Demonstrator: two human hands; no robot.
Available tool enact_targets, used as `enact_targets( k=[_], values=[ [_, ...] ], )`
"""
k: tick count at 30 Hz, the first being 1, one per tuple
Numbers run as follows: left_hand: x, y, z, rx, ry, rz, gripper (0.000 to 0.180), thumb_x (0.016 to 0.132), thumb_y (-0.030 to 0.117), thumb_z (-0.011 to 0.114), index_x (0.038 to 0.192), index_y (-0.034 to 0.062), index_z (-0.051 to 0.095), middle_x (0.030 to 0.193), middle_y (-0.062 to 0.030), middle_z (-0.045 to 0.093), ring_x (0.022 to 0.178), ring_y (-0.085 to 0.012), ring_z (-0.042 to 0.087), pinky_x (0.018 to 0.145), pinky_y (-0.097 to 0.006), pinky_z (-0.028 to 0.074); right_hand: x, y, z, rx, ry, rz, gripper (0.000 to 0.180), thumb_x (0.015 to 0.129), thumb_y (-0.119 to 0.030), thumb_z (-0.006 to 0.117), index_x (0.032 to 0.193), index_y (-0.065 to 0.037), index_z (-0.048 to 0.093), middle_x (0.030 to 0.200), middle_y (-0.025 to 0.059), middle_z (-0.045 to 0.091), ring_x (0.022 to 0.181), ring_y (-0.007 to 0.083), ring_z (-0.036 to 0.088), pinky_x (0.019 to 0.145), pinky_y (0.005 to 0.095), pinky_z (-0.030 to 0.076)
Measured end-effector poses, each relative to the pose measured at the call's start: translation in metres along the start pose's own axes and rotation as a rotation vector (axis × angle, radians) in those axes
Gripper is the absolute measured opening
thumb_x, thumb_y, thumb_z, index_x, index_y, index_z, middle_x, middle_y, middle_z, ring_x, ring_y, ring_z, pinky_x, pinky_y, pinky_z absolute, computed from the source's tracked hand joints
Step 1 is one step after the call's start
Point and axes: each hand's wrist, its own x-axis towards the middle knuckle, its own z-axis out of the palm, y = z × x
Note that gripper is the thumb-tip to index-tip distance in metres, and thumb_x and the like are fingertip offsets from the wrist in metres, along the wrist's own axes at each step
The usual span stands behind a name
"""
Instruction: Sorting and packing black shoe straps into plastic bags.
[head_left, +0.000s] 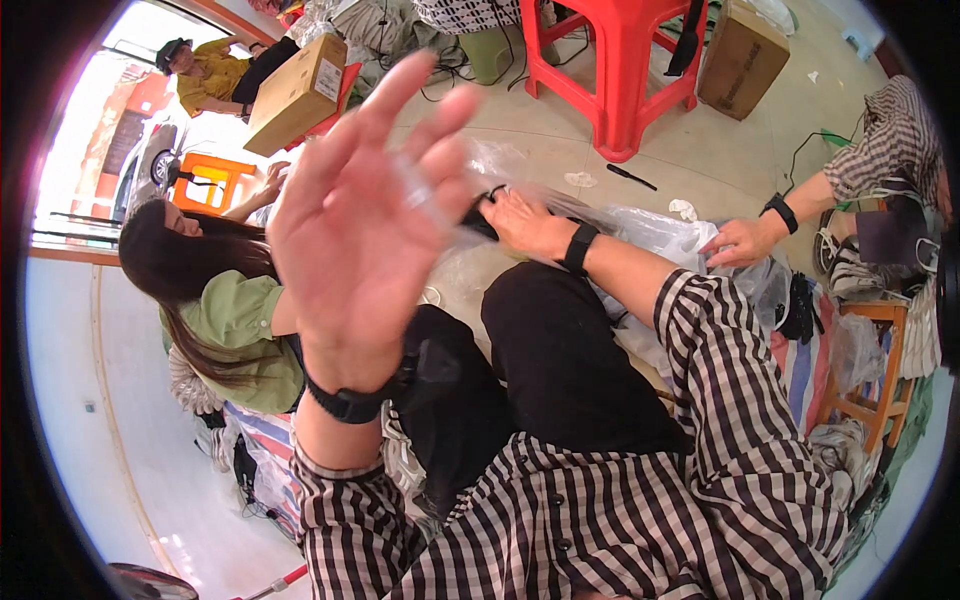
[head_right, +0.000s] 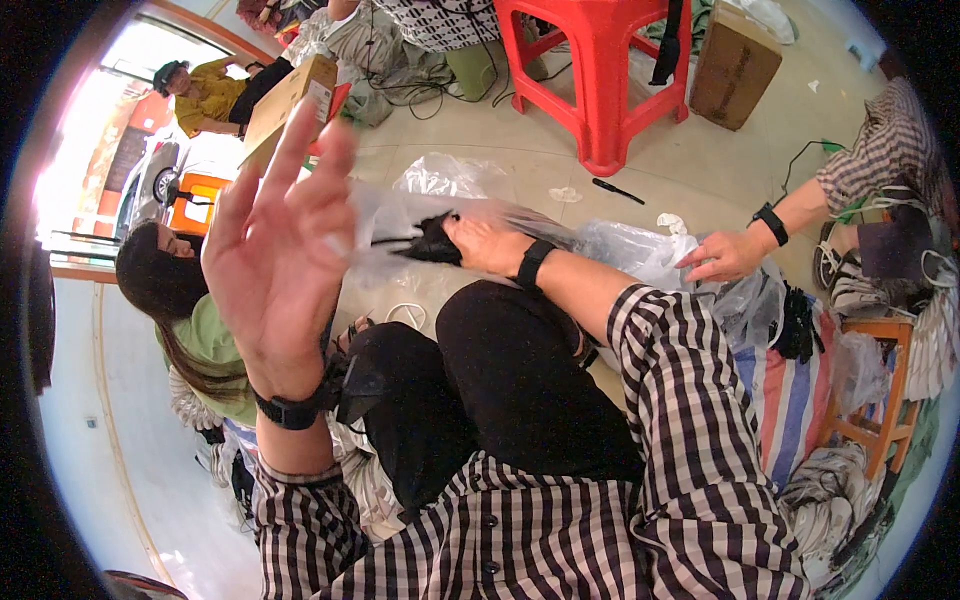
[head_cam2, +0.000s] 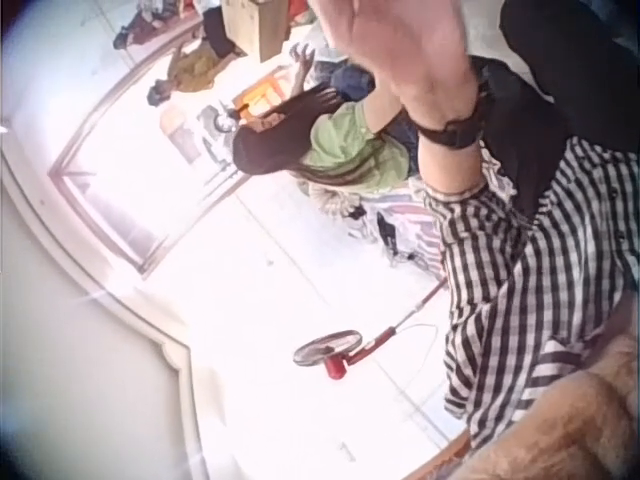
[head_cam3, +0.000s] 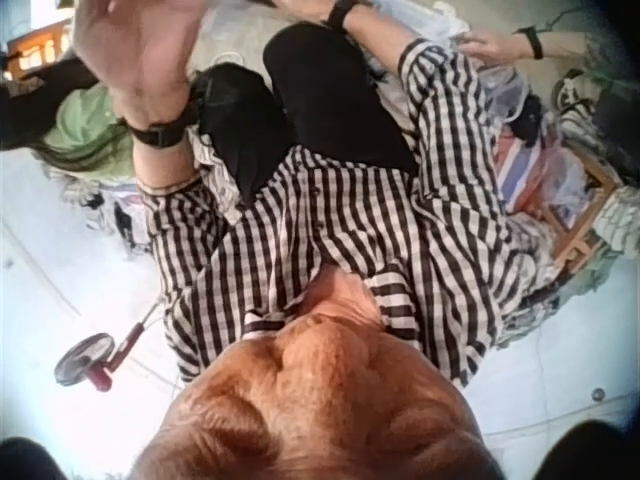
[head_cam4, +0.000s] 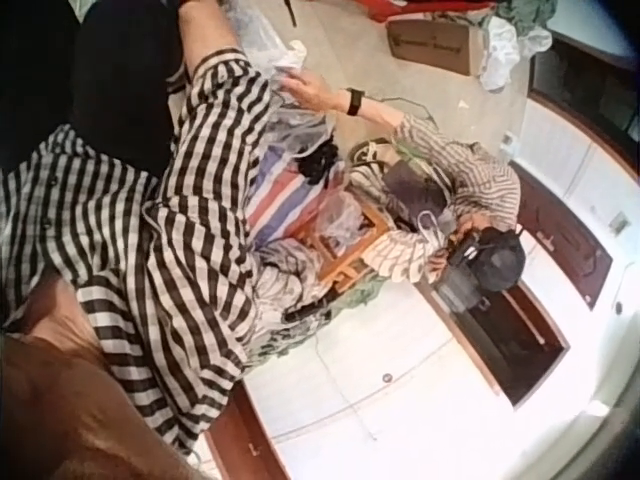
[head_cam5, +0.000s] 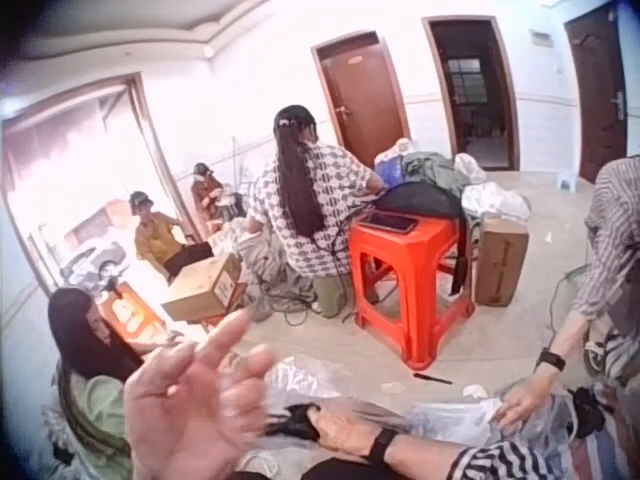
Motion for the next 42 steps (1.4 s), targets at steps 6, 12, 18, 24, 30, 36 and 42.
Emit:
enact_targets(
  k=[6,12,18,24,30,36,42],
  values=[
    [-0.048,0.019,-0.066,-0.091,-0.047,0.016,0.05,0.087,0.019,0.044,0.13,-0.0017,0.032,0.111,-0.0189,0.044,0.064,-0.0141,0.041,0.054,-0.025,0.037,-0.033,-0.001,-0.061,0.403,0.061,-0.295,0.047,0.077,-0.014,0.058,0.119,0.001,0.042,0.114,0.0168,0.053,0.101,0.0331,0.053,0.085,0.0399,0.043],
    [-0.08,0.018,-0.091,0.369,0.22,-0.104,0.039,0.085,0.016,0.05,0.117,-0.0056,0.043,0.089,-0.0187,0.055,0.063,-0.0207,0.056,0.057,-0.027,0.047,-0.12,0.017,-0.137,0.754,0.163,0.287,0.041,0.075,-0.015,0.062,0.113,-0.004,0.05,0.103,0.016,0.058,0.092,0.0293,0.058,0.081,0.037,0.045],
    [-0.093,-0.004,-0.121,0.727,0.29,-0.224,0.031,0.084,0.017,0.053,0.106,-0.0047,0.051,0.081,-0.0117,0.057,0.069,-0.017,0.056,0.066,-0.025,0.044,-0.263,0.085,-0.088,-0.327,0.287,0.573,0.044,0.074,-0.02,0.064,0.112,-0.002,0.05,0.101,0.0164,0.06,0.09,0.0293,0.059,0.08,0.0362,0.045],
    [-0.094,-0.024,-0.127,0.682,0.361,-0.288,0.025,0.085,0.011,0.051,0.104,-0.0043,0.053,0.08,-0.0088,0.057,0.072,-0.0157,0.055,0.068,-0.025,0.043,-0.371,0.166,-0.051,0.027,0.429,1.112,0.038,0.073,-0.017,0.061,0.106,0.0,0.054,0.093,0.0178,0.061,0.082,0.0304,0.059,0.075,0.0359,0.047],
    [-0.103,-0.024,-0.136,0.759,0.462,-0.287,0.027,0.084,0.013,0.051,0.105,-0.0048,0.052,0.083,-0.0087,0.057,0.074,-0.0159,0.055,0.069,-0.024,0.043,-0.294,0.191,-0.181,0.311,0.681,0.836,0.019,0.081,-0.012,0.054,0.092,0.0,0.062,0.068,0.0031,0.061,0.055,0.0069,0.053,0.049,0.0215,0.041],
    [-0.105,-0.029,-0.148,0.778,0.457,-0.336,0.028,0.085,0.014,0.051,0.105,-0.0045,0.051,0.084,-0.0091,0.056,0.077,-0.0168,0.056,0.075,-0.026,0.043,-0.302,0.193,-0.275,0.404,0.986,0.772,0.028,0.081,-0.016,0.056,0.106,-0.001,0.056,0.075,0.0055,0.063,0.063,0.0083,0.056,0.057,0.0214,0.043],
    [-0.097,-0.041,-0.154,0.738,0.475,-0.43,0.026,0.085,0.015,0.051,0.104,-0.0037,0.051,0.082,-0.007,0.055,0.076,-0.0161,0.055,0.077,-0.028,0.045,-0.41,0.186,-0.208,0.148,0.978,1.096,0.04,0.08,-0.021,0.059,0.111,0.002,0.048,0.077,0.0049,0.06,0.064,0.0097,0.054,0.058,0.0225,0.043]
  ],
)
